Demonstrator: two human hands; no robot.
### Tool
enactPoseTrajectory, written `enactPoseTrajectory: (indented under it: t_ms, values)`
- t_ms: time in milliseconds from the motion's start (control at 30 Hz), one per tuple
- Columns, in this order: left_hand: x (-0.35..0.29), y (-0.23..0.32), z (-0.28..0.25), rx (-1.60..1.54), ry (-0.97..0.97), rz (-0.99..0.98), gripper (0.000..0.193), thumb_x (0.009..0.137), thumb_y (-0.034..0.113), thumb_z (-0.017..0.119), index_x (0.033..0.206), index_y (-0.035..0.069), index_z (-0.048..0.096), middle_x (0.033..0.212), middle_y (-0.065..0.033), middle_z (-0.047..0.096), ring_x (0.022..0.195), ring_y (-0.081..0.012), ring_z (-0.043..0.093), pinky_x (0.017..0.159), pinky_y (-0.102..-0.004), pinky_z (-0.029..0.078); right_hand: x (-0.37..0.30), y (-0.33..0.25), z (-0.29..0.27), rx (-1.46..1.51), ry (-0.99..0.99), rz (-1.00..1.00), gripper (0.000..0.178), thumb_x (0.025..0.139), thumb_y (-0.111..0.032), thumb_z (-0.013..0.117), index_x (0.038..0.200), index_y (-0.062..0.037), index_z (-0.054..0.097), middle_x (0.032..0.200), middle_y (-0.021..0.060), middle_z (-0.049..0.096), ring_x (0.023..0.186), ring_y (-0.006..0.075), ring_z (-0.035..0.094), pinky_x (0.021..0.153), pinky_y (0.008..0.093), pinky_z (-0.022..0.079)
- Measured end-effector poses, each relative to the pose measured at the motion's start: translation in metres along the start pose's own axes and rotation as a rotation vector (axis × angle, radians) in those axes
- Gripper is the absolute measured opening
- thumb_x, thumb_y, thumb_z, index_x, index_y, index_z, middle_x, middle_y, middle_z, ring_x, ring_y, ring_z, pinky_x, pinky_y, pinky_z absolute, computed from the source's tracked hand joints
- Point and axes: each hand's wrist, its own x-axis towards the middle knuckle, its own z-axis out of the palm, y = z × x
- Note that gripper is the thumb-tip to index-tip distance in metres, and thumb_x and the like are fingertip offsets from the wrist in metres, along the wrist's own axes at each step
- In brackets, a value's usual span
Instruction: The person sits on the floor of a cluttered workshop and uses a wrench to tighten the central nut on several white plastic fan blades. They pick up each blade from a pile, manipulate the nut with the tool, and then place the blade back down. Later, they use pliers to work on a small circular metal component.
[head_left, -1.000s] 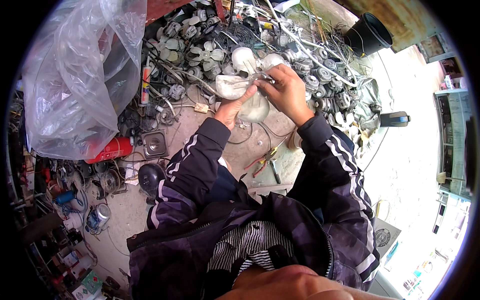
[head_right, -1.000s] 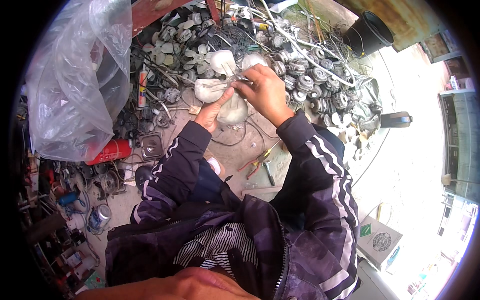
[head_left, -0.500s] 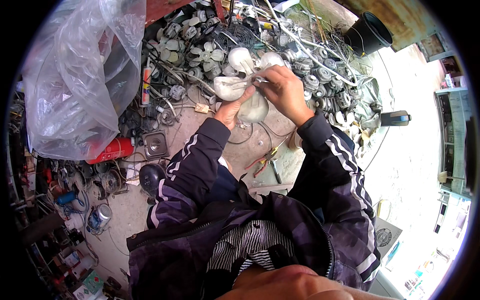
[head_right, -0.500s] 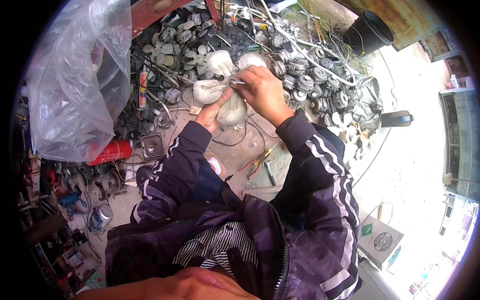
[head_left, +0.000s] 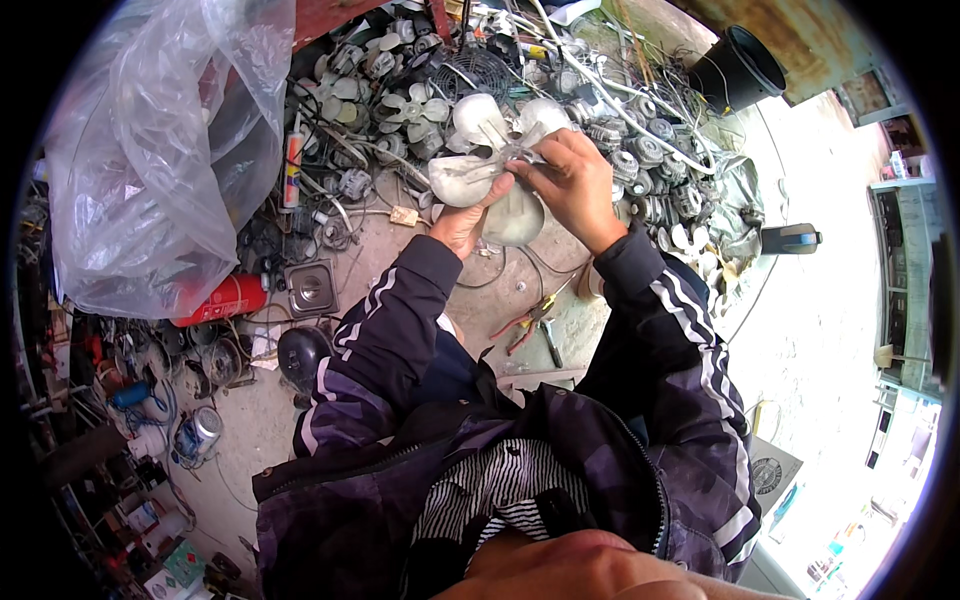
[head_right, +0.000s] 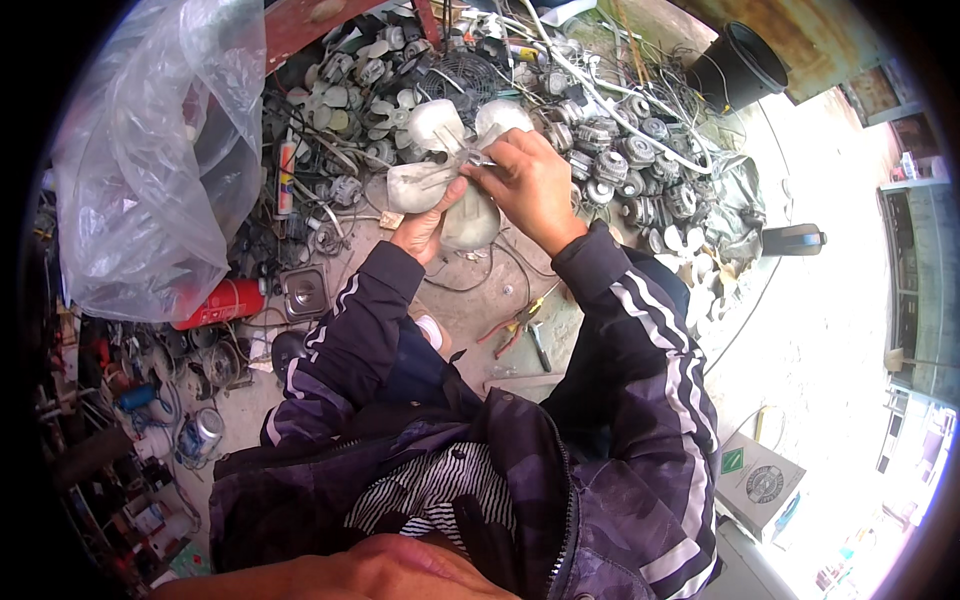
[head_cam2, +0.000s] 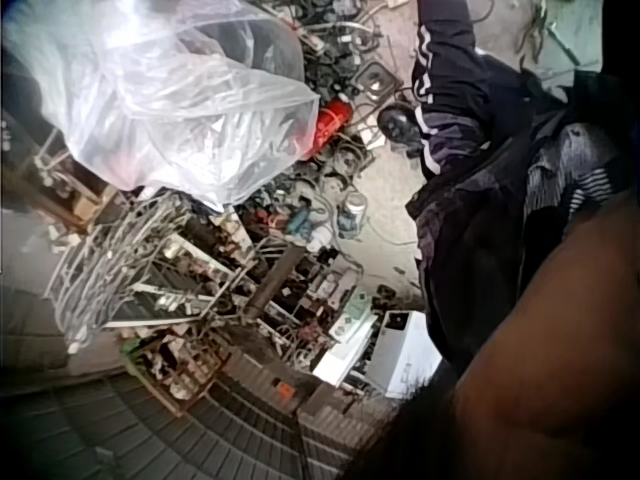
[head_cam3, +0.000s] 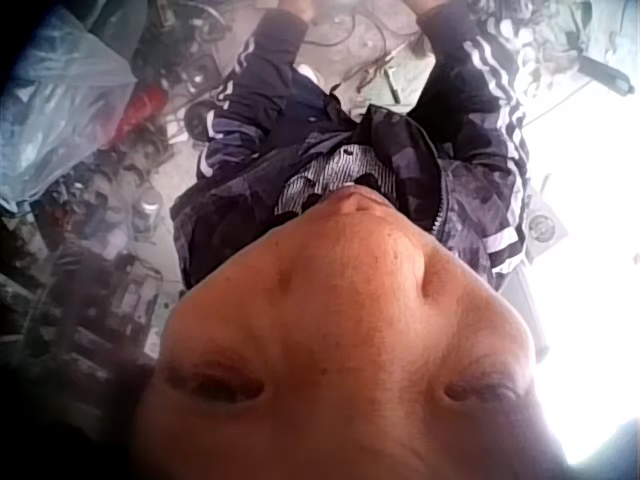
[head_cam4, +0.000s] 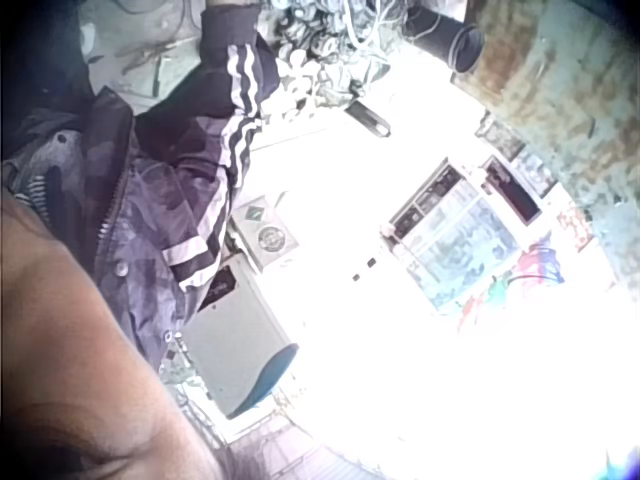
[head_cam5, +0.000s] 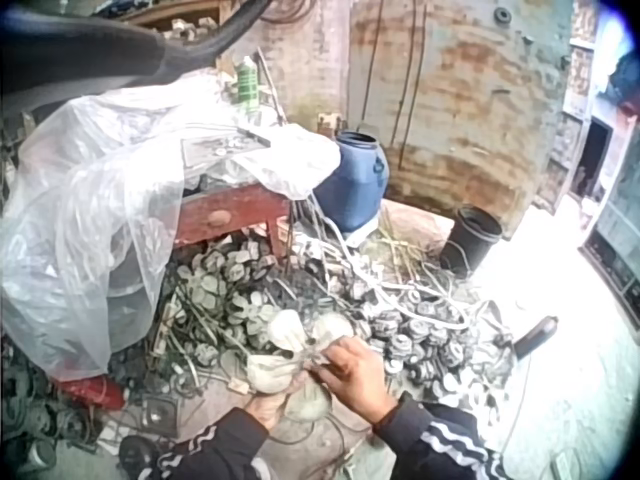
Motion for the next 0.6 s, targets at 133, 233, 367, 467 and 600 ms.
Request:
enactPoseTrajectory:
  t_ms: [133, 233, 367, 467, 600]
  values:
    - [0.001, -0.002, -0.001, -0.012, 0.003, -0.009, 0.06, 0.077, 0.028, 0.079, 0.127, 0.01, 0.051, 0.123, -0.0011, 0.055, 0.115, -0.0157, 0.05, 0.099, -0.0335, 0.04, -0.001, 0.001, 0.0, 0.018, -0.038, 0.015, 0.019, 0.071, -0.021, 0.077, 0.08, -0.0088, 0.066, 0.076, 0.0033, 0.057, 0.071, 0.0241, 0.057, 0.061, 0.0352, 0.047]
    - [0.006, -0.008, -0.011, -0.056, -0.009, -0.048, 0.06, 0.077, 0.029, 0.079, 0.127, 0.01, 0.051, 0.123, -0.0011, 0.055, 0.115, -0.0158, 0.05, 0.099, -0.0336, 0.04, 0.001, -0.001, -0.002, 0.045, -0.059, -0.033, 0.018, 0.072, -0.019, 0.076, 0.084, -0.0094, 0.067, 0.08, 0.0031, 0.06, 0.074, 0.0245, 0.058, 0.063, 0.0351, 0.048]
    - [0.007, -0.009, -0.01, -0.062, -0.002, -0.051, 0.06, 0.077, 0.029, 0.079, 0.126, 0.01, 0.051, 0.123, -0.0013, 0.055, 0.116, -0.0158, 0.05, 0.099, -0.0334, 0.04, 0.001, 0.004, -0.003, 0.022, -0.091, -0.079, 0.019, 0.072, -0.019, 0.075, 0.088, -0.0102, 0.067, 0.082, 0.0026, 0.061, 0.076, 0.0246, 0.058, 0.064, 0.0348, 0.049]
    - [0.009, -0.009, -0.012, -0.041, -0.006, -0.045, 0.059, 0.077, 0.029, 0.079, 0.125, 0.009, 0.052, 0.122, -0.0015, 0.056, 0.115, -0.0157, 0.05, 0.099, -0.033, 0.04, 0.002, -0.003, -0.005, -0.002, -0.081, -0.004, 0.02, 0.073, -0.021, 0.075, 0.088, -0.0102, 0.068, 0.081, 0.0024, 0.06, 0.075, 0.0244, 0.058, 0.064, 0.0349, 0.049]
    - [0.006, -0.008, -0.009, -0.013, 0.019, -0.059, 0.057, 0.077, 0.029, 0.079, 0.124, 0.009, 0.053, 0.12, -0.0016, 0.057, 0.113, -0.0155, 0.052, 0.098, -0.0325, 0.041, 0.001, -0.003, -0.005, -0.02, -0.087, 0.052, 0.021, 0.073, -0.023, 0.076, 0.087, -0.01, 0.068, 0.079, 0.0027, 0.06, 0.075, 0.0244, 0.058, 0.063, 0.0349, 0.049]
